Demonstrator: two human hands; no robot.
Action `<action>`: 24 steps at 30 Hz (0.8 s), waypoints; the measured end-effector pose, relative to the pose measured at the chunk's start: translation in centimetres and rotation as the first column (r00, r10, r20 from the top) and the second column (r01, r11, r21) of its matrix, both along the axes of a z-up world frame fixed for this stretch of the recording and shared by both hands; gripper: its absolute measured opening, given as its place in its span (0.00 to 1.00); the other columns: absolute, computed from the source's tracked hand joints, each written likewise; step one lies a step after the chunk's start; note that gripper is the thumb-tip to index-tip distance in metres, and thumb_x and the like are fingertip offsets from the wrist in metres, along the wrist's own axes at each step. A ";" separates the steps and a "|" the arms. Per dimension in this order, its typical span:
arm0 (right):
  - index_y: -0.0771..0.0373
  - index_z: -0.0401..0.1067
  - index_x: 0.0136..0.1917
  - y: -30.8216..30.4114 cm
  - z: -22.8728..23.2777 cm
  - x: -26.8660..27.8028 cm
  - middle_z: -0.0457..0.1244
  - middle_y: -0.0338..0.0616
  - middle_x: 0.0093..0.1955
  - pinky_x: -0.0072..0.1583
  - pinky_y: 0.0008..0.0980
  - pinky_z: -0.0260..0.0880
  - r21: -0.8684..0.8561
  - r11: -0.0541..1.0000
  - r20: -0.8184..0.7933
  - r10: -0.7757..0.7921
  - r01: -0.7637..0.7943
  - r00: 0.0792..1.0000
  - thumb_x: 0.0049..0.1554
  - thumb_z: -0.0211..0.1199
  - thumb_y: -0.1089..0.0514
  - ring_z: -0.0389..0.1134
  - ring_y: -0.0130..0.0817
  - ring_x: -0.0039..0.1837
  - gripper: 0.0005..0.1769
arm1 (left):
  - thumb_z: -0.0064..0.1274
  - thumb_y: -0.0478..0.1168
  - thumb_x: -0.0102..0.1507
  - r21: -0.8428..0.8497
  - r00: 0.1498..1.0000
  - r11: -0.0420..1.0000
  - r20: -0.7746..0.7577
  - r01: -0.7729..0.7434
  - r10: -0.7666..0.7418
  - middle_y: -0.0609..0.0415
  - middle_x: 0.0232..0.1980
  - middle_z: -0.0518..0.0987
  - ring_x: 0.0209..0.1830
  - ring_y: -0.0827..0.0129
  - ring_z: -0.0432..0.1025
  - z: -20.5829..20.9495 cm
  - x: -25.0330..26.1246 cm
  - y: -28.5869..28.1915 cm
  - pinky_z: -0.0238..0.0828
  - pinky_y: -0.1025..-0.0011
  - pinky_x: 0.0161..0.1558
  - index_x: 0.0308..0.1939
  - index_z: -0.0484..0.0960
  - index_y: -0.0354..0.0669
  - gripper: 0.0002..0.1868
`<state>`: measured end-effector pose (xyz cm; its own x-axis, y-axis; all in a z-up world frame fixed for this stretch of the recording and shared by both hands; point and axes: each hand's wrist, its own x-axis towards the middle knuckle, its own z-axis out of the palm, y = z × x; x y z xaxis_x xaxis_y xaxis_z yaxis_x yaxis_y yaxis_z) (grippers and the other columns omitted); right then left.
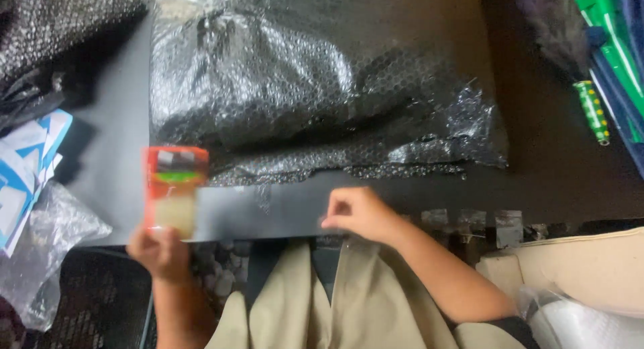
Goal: The person dusts a green pillow, then wraps it in black bubble wrap and secures the packaging with tape from a dispenser.
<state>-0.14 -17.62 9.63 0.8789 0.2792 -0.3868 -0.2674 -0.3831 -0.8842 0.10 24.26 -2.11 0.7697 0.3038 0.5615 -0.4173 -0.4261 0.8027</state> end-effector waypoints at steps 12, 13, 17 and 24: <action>0.52 0.75 0.53 1.8 -3.5 -0.9 0.60 0.35 0.57 0.48 0.44 0.68 -0.565 0.816 0.236 0.302 -0.122 0.924 0.47 0.78 0.38 0.67 0.40 0.52 0.27 | 0.67 0.62 0.73 0.917 0.799 0.173 0.208 -0.360 0.565 0.55 0.24 0.68 0.23 0.57 0.66 1.0 4.7 10.8 0.69 0.58 0.56 0.28 0.67 0.48 0.32; 0.52 0.71 0.67 1.7 -3.3 -0.9 0.61 0.36 0.56 0.52 0.43 0.69 -0.560 0.817 0.245 0.322 -0.138 0.914 0.46 0.79 0.40 0.66 0.39 0.57 0.39 | 0.62 0.70 0.72 0.965 0.750 0.068 0.150 -0.252 0.645 0.58 0.23 0.68 0.24 0.59 0.68 0.9 4.9 10.8 0.70 0.57 0.58 0.28 0.67 0.53 0.34; 0.45 0.58 0.79 0.0 1.9 0.6 0.61 0.36 0.67 0.57 0.32 0.72 -0.591 0.770 0.065 0.341 -0.239 0.938 0.54 0.68 0.37 0.63 0.31 0.62 0.44 | 0.59 0.70 0.67 0.891 0.718 0.454 -0.311 -0.008 0.623 0.61 0.31 0.74 0.43 0.55 0.73 7.8 3.6 7.0 0.42 0.28 0.72 0.28 0.65 0.50 0.33; 0.56 0.71 0.69 -2.1 1.8 5.4 0.64 0.47 0.68 0.68 0.45 0.66 -0.517 0.854 0.469 0.339 -0.057 0.815 0.63 0.57 0.52 0.64 0.44 0.70 0.22 | 0.68 0.51 0.62 0.826 0.949 0.496 0.136 -0.268 0.285 0.60 0.58 0.86 0.57 0.63 0.78 11.9 6.6 -3.7 0.59 0.61 0.59 0.50 0.87 0.58 0.15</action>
<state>5.24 -19.77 11.46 0.9234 0.3837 -0.0085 0.3133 -0.7664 -0.5608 6.68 20.55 9.76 0.7435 -0.0903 0.6626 -0.1467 -0.9887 0.0299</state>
